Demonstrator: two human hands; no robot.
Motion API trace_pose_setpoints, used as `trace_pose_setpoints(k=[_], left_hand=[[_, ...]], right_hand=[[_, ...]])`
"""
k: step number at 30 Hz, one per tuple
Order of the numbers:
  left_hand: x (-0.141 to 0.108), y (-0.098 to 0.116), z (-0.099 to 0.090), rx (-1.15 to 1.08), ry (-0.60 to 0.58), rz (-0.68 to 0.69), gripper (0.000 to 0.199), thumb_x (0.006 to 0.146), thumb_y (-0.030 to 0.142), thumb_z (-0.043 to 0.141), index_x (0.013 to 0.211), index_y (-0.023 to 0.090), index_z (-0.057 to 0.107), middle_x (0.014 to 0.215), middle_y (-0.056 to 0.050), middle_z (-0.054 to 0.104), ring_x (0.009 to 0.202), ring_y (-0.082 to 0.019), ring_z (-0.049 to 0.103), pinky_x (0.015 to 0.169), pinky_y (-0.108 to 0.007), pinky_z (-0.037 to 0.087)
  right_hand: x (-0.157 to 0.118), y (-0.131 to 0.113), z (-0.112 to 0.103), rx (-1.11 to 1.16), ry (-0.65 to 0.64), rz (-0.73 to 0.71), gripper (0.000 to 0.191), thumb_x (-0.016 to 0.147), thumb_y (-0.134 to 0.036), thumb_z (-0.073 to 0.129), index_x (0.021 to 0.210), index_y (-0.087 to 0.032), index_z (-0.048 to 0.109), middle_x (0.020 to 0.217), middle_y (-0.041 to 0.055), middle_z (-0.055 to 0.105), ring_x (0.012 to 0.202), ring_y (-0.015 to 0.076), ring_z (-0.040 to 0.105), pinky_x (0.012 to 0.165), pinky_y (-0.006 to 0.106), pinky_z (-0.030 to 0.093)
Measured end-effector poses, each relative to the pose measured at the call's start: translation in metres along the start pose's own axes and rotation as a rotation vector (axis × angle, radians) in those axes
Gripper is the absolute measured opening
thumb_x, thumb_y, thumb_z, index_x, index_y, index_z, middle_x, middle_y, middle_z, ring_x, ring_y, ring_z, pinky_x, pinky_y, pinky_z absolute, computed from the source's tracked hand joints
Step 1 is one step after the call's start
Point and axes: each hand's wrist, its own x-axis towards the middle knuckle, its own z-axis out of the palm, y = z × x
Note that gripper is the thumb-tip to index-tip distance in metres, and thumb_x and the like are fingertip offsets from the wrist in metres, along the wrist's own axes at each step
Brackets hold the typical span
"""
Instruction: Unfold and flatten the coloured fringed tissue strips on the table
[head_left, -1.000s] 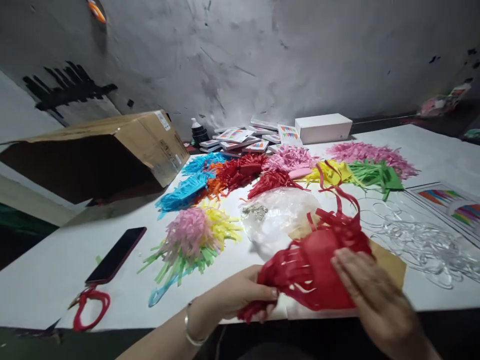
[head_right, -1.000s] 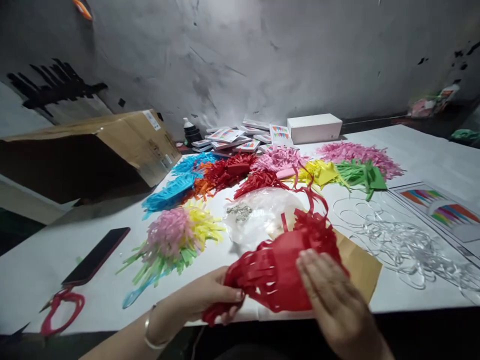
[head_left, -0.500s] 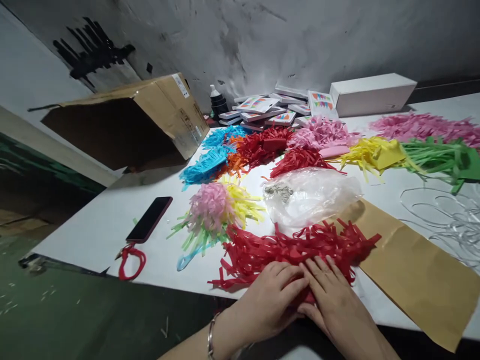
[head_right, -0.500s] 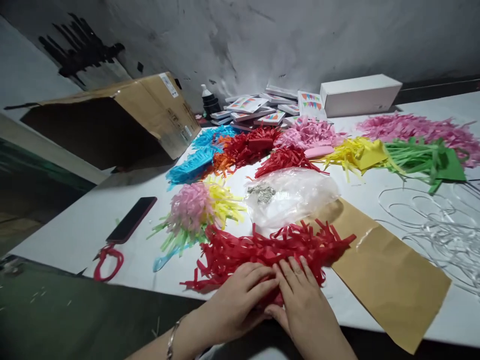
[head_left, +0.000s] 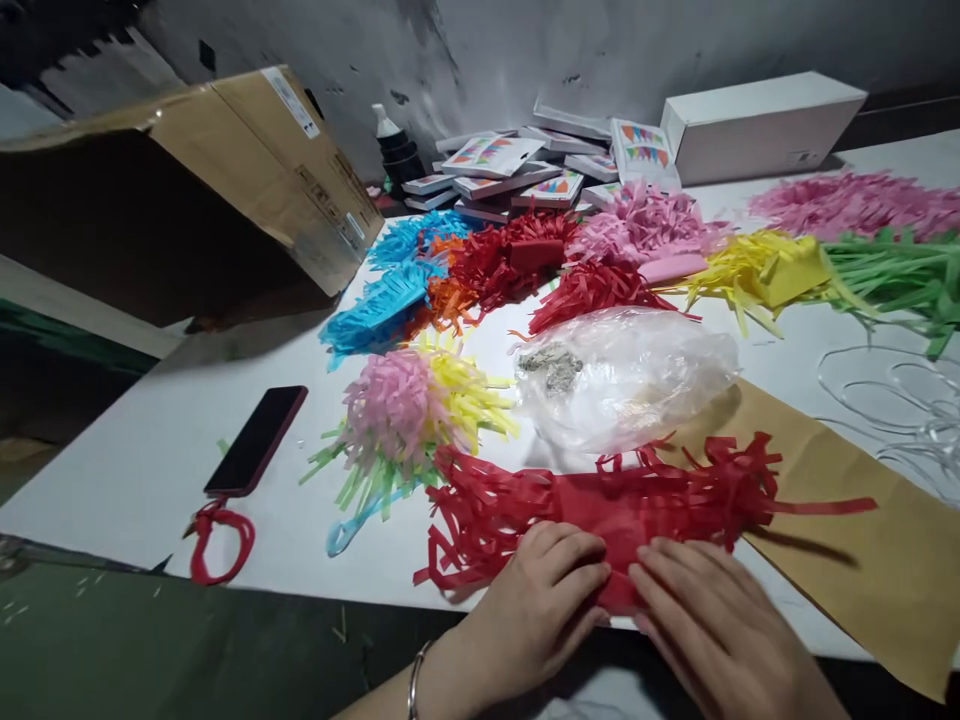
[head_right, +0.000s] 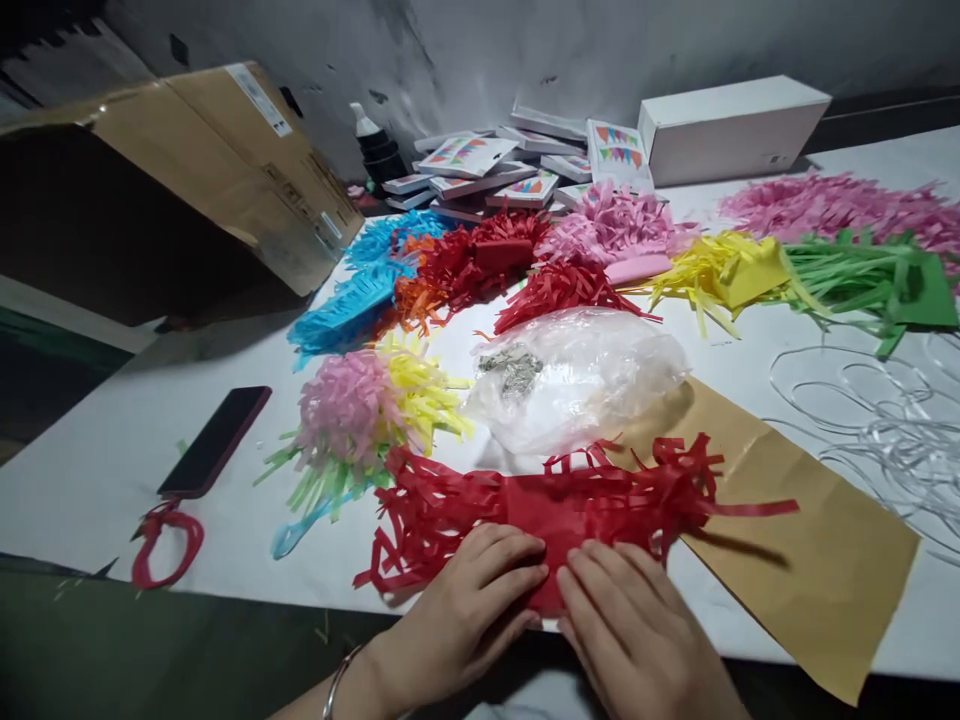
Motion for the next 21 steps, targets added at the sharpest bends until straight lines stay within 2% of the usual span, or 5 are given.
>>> trace_pose_setpoints(k=[4, 10, 12, 17, 21], left_hand=[[-0.005, -0.004, -0.004, -0.041, 0.027, 0.009, 0.025, 0.096, 0.018, 0.060, 0.121, 0.015, 0.062, 0.122, -0.014, 0.069, 0.113, -0.025, 0.061, 0.104, -0.044, 0.051], [-0.013, 0.000, -0.010, -0.085, 0.058, -0.090, 0.029, 0.095, 0.023, 0.065, 0.123, 0.016, 0.062, 0.120, -0.013, 0.070, 0.110, -0.025, 0.063, 0.102, -0.044, 0.052], [-0.010, 0.002, -0.009, -0.079, 0.069, -0.114, 0.028, 0.094, 0.023, 0.065, 0.120, 0.015, 0.063, 0.117, -0.013, 0.071, 0.106, -0.026, 0.064, 0.098, -0.044, 0.054], [0.001, 0.003, -0.005, 0.000, 0.084, -0.076, 0.023, 0.095, 0.007, 0.049, 0.110, 0.014, 0.065, 0.105, -0.010, 0.074, 0.093, -0.024, 0.064, 0.088, -0.041, 0.056], [0.006, 0.005, -0.009, -0.006, 0.003, -0.144, 0.017, 0.096, 0.025, 0.061, 0.109, 0.015, 0.065, 0.104, -0.011, 0.073, 0.091, -0.026, 0.065, 0.083, -0.042, 0.057]], right_hand=[[0.010, -0.010, 0.019, 0.171, 0.058, 0.100, 0.027, 0.097, -0.003, 0.044, 0.102, -0.014, 0.069, 0.096, 0.0059, 0.074, 0.095, 0.0182, 0.067, 0.102, 0.038, 0.042], [0.020, -0.009, 0.016, 0.268, 0.015, 0.251, 0.021, 0.097, -0.007, 0.050, 0.093, -0.019, 0.066, 0.084, 0.0012, 0.068, 0.082, 0.0150, 0.062, 0.093, 0.033, 0.041], [0.020, -0.011, 0.018, 0.223, 0.005, 0.251, 0.022, 0.098, -0.009, 0.048, 0.091, -0.019, 0.066, 0.086, 0.0029, 0.069, 0.085, 0.0166, 0.064, 0.095, 0.037, 0.041], [0.018, -0.010, 0.028, 0.157, 0.018, 0.106, 0.032, 0.096, -0.003, 0.043, 0.110, -0.015, 0.069, 0.116, 0.0091, 0.074, 0.124, 0.0232, 0.061, 0.113, 0.045, 0.035], [0.024, -0.002, 0.026, 0.159, 0.007, 0.172, 0.027, 0.098, -0.005, 0.043, 0.103, -0.015, 0.068, 0.094, 0.0047, 0.075, 0.104, 0.0195, 0.066, 0.107, 0.040, 0.037]])
